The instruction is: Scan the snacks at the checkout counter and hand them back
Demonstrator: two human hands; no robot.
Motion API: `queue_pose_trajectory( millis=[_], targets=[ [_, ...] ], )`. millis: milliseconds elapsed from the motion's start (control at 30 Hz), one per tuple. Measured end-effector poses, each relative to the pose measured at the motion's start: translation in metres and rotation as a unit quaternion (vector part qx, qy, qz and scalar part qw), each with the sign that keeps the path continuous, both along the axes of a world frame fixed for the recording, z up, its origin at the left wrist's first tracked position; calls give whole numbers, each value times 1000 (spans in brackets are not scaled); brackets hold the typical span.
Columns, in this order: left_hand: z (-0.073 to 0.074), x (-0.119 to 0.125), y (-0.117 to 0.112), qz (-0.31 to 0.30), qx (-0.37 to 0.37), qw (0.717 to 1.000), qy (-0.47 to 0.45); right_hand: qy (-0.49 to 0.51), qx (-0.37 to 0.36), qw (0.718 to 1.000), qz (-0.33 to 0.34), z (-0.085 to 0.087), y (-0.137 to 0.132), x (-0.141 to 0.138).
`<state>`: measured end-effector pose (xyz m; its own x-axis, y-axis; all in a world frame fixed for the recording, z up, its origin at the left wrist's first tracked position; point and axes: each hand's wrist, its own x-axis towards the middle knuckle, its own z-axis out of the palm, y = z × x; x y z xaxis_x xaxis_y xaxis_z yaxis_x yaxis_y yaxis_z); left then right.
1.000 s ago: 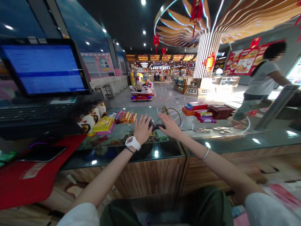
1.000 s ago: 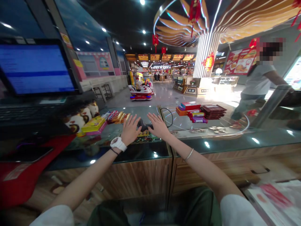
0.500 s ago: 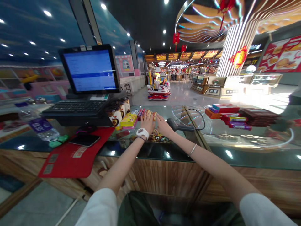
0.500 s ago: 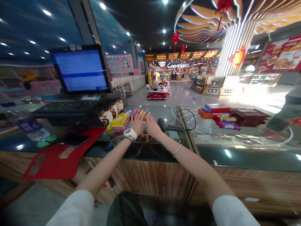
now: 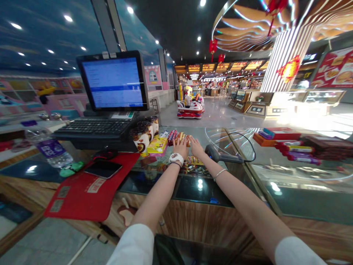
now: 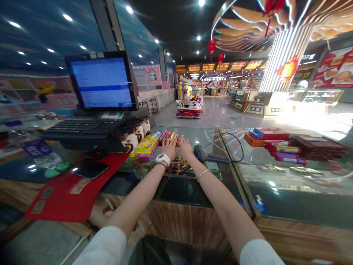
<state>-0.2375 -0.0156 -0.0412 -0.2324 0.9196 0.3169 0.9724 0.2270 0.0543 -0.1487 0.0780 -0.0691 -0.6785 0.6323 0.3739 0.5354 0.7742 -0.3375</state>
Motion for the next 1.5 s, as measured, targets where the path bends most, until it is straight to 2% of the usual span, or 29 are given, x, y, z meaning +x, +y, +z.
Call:
queue_pose_trajectory(
  millis=[233, 367, 500, 700, 900, 1033, 1133, 1200, 1300, 1500],
  targets=[
    [-5, -5, 5, -15, -12, 1000, -13, -48, -28, 998, -5, -2, 2, 2],
    [1, 0, 0, -14, 1, 1000, -15, -55, -31, 998, -9, 0, -6, 8],
    [10, 9, -14, -14, 2, 1000, -10, -68, -37, 997, -9, 6, -25, 17],
    [19, 19, -50, -42, -13, 999, 9, -117, -4, 993, 20, 19, -62, 39],
    [23, 18, -103, -88, 6, 996, 23, -161, 7, 983, 87, 29, -103, 71],
    [22, 19, -138, -101, 50, 994, 8, -153, -5, 980, 127, 29, -132, 91],
    [19, 24, -155, -91, 74, 993, 4, -125, -10, 980, 154, 24, -147, 105],
    [15, 28, -160, -83, 80, 993, -1, -106, -21, 983, 150, 20, -151, 112],
    [11, 30, -162, -82, 77, 994, -15, -92, -41, 989, 108, 17, -152, 117],
    [13, 13, -149, -117, 30, 992, -29, -126, -62, 989, 54, 24, -150, 119]
  ],
)
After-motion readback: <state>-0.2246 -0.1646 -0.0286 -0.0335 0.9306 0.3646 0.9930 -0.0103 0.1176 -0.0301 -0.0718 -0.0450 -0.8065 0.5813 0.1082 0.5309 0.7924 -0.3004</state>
